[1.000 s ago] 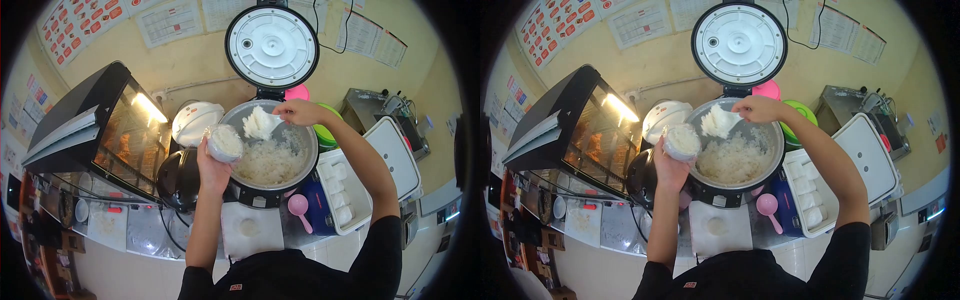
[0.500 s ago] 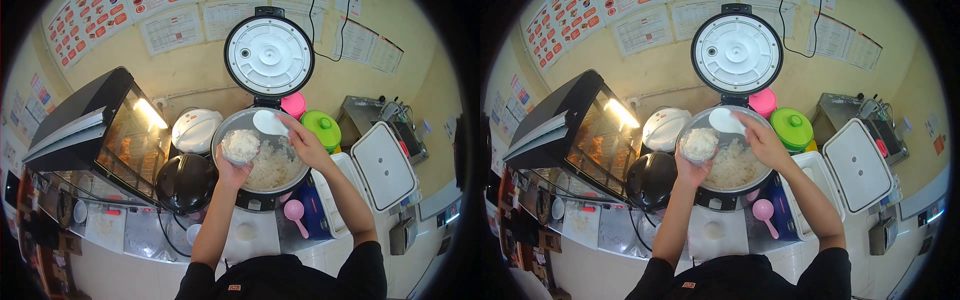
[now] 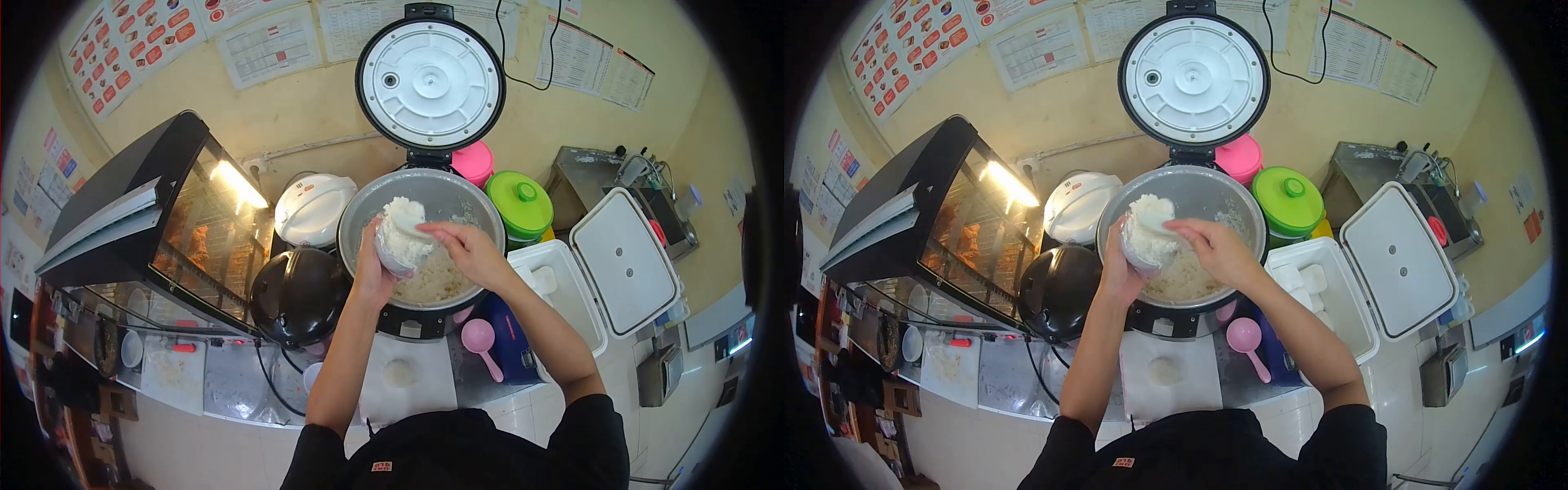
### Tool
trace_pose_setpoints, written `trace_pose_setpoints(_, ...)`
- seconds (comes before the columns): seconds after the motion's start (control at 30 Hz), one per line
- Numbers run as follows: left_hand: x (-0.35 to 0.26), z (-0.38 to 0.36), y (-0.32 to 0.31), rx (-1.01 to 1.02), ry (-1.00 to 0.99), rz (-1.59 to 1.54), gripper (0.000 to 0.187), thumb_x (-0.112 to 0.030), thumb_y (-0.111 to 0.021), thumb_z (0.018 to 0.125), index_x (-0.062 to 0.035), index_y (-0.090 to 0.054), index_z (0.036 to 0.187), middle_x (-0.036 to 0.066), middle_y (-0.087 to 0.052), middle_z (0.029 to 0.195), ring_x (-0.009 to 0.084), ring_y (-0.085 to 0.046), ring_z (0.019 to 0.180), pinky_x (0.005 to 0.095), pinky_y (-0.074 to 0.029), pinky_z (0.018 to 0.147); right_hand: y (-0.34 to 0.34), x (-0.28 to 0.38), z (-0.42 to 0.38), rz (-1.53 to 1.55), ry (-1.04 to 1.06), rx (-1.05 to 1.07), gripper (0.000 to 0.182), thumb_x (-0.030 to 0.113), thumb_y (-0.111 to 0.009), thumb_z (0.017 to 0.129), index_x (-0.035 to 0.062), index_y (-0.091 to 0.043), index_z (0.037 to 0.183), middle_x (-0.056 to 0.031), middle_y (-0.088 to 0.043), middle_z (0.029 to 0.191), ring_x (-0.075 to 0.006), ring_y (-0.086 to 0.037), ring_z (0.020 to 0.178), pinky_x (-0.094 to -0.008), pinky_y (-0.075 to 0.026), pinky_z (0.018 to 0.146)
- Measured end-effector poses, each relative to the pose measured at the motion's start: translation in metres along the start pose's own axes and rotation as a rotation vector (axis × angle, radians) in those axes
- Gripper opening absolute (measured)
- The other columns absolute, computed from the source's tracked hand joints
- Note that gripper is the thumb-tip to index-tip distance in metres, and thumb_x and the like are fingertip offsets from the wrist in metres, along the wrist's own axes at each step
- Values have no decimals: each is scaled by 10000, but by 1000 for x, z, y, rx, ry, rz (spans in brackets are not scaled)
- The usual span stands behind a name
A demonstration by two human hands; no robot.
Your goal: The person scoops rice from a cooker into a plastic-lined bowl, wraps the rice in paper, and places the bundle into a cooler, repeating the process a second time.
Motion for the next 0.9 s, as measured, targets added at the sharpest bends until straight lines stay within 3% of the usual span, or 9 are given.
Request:
trace_pose_setpoints(0.17, -1, -3, 4, 19, 55, -173, 580, -627, -369, 986, -167, -549, 1289, 32, -663, 1144, 174, -670, 946, 286, -524, 622, 13, 2, -9, 83, -48, -108, 299, 135, -480, 1035, 58, -658, 1262, -75, -702, 1066, -105, -572, 888, -254, -456, 821)
trace_pose_setpoints(0.27, -3, 1, 7, -56, 41, -239, 592, -635, -359, 986, -163, -542, 1292, 40, -653, 1150, 184, -664, 945, 289, -517, 642, 0, 3, -26, -6, 53, -126, 293, 147, -514, 1015, 128, -679, 1257, -121, -678, 864, -147, -505, 670, -283, -457, 686)
trace_pose_setpoints(0.37, -8, -8, -18, -173, -7, -183, 565, -625, -357, 994, -169, -554, 1262, 27, -661, 1091, 160, -657, 908, 289, -501, 621, -13, 18, -30, -36, -60, -18, 295, 158, -532, 1008, 144, -678, 1264, -152, -699, 891, -188, -586, 688, -303, -487, 708)
trace_pose_setpoints(0.47, 5, 0, -2, -46, -56, -61, 529, -604, -359, 1003, -172, -565, 1228, 12, -670, 1042, 141, -655, 901, 293, -492, 603, -27, -1, -24, 22, 41, -97, 292, 171, -543, 1004, 139, -678, 1261, -184, -711, 1002, -258, -669, 796, -322, -506, 772)
trace_pose_setpoints(0.57, 8, 1, 0, -33, -79, 19, 503, -583, -365, 1009, -169, -571, 1208, 3, -680, 1029, 132, -661, 929, 301, -498, 596, -28, -2, -21, -11, -25, -71, 291, 184, -547, 1003, 131, -678, 1258, -201, -698, 1084, -329, -695, 917, -346, -514, 824)
trace_pose_setpoints(0.67, 6, -3, -3, -45, -64, 104, 499, -569, -366, 1010, -160, -570, 1209, 7, -680, 1044, 132, -666, 942, 315, -507, 589, -26, -13, -20, -14, -12, -75, 293, 132, -525, 1017, 94, -670, 1269, -159, -722, 1045, -167, -632, 850, -277, -490, 830)
trace_pose_setpoints(0.77, 3, -1, 4, -46, -53, 133, 529, -542, -374, 1009, -129, -564, 1280, 46, -662, 1180, 188, -640, 1092, 377, -528, 825, -12, -1, -22, -89, -114, -29, 284, 136, -521, 1019, 83, -675, 1252, -159, -720, 1041, -179, -658, 901, -281, -491, 865)
trace_pose_setpoints(0.87, 3, 4, 14, -44, -71, -30, 562, -518, -389, 1009, -87, -541, 1337, 77, -644, 1242, 224, -617, 1166, 411, -489, 965, 1, -43, -16, -154, -4, -147, 279, 167, -519, 1012, 88, -689, 1218, -192, -709, 1083, -306, -686, 961, -341, -503, 865)
trace_pose_setpoints(0.9, -2, 2, 13, -19, -68, -29, 561, -511, -393, 1009, -81, -540, 1339, 82, -643, 1245, 228, -615, 1171, 411, -487, 972, 4, -39, -16, -101, -17, -173, 278, 165, -517, 1013, 84, -689, 1216, -181, -712, 1082, -286, -682, 960, -335, -500, 871)
Point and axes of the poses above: each hand's wrist, its own z-axis towards the middle knuckle, its own y-axis out of the back of the hand, x = y × z, the point moved 1 cm from there along z, towards the middle knuckle
